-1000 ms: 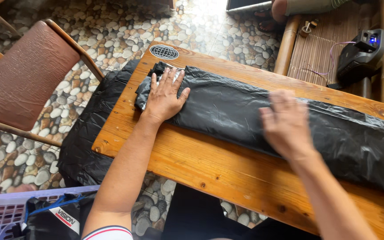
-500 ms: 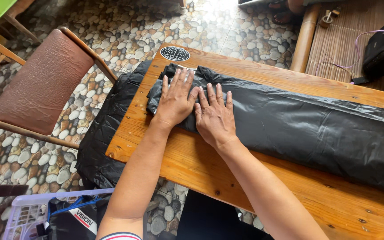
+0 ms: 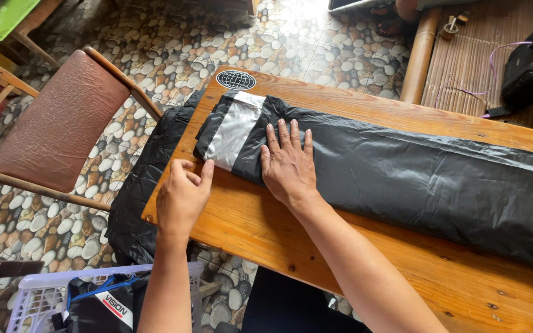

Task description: The person folds a large black plastic sheet on a wooden table. They use a feather duster to smooth the surface of the sheet while folding it into a compact bundle.

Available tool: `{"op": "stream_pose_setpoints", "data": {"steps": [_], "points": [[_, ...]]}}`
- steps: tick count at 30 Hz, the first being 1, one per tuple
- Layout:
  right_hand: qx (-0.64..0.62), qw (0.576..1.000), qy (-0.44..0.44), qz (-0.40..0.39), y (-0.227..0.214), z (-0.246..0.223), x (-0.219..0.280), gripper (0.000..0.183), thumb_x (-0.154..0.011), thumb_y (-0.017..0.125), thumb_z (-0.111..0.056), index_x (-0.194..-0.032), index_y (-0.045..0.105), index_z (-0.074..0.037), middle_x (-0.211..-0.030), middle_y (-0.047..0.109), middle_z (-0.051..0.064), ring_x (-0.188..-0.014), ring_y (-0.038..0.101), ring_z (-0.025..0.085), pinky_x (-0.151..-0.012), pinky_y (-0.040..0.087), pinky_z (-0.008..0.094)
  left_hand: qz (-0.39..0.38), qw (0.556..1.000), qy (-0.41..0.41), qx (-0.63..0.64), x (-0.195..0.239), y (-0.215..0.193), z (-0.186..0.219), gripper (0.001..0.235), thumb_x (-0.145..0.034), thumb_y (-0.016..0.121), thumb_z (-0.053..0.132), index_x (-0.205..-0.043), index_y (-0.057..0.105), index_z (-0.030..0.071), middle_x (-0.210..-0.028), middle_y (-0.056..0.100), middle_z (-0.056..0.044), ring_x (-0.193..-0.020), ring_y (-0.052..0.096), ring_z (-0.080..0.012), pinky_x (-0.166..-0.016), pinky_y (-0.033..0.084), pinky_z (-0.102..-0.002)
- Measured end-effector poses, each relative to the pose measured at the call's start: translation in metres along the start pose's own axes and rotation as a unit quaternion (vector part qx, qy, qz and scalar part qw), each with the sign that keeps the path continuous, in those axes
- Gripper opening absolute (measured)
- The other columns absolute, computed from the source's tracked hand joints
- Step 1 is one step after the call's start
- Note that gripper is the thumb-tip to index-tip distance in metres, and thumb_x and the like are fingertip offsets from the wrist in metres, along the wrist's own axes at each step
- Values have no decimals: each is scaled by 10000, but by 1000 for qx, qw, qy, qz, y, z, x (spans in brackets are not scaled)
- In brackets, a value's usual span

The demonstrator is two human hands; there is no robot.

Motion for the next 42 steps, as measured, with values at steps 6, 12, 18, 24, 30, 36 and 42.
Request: {"op": "stream_pose_setpoints", "data": {"steps": [6,12,18,24,30,36,42], "points": [[-13,1000,3,-6,3,2,-1,593,-1070,293,-383,-1602,402,-144,-1668,351,158,-1575,214,374,-1254,70,603,-85,925,-42,368,25,20,21,834,-959,669,423,-1518,270,-51,-1198,638,-256,-851,762,-335,-586,665,-398],[-30,999,11,-7,3,6,-2,611,-1032,327,-361,-1599,410,-150,-1668,355,153,-1578,211,372,-1257,67,601,-30,768,-65,636,33,40,52,836,-941,748,184,-1526,216,-88,-1274,449,-170,-1109,600,-250,-962,590,-425],[-38,999,9,-6,2,5,-1,621,-1016,347,-355,-1597,414,-147,-1661,365,158,-1577,215,376,-1256,71,604,-28,810,-69,582,13,76,42,623,-865,855,161,-1363,518,-2,-1145,556,-50,-1062,556,-156,-900,548,-333],[-36,999,6,5,3,7,-3,614,-1010,363,-356,-1581,444,-144,-1647,388,161,-1572,228,378,-1252,89,610,46,843,-41,534,12,90,55,760,-806,875,70,-1442,460,33,-1329,533,-140,-1250,493,-207,-1066,458,-390],[-40,999,5,6,-1,5,-1,609,-1008,366,-350,-1571,460,-140,-1644,395,160,-1571,234,380,-1248,96,614,72,827,-56,555,-4,129,42,895,-786,875,28,-1518,364,80,-1448,463,-132,-1344,436,-203,-1169,365,-397],[-42,999,9,6,9,12,-7,579,-1039,337,-374,-1540,507,-141,-1629,428,117,-1565,258,348,-1246,132,596,63,862,-73,499,-8,131,30,643,-824,817,64,-1404,541,72,-1329,622,-131,-1264,571,-182,-1083,459,-386],[-25,999,0,35,12,20,-13,593,-962,464,-387,-1509,543,-170,-1565,509,48,-1517,345,303,-1214,222,570,63,917,17,392,1,110,39,497,-874,733,108,-1346,580,79,-1252,675,-179,-1239,629,-279,-1029,495,-449]]}}
Point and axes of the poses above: each hand's wrist, its own x-axis away from the middle knuckle, its own y-axis out of the palm, z = x × y, the point moved 7 cm from there along -x, towards the middle knuckle
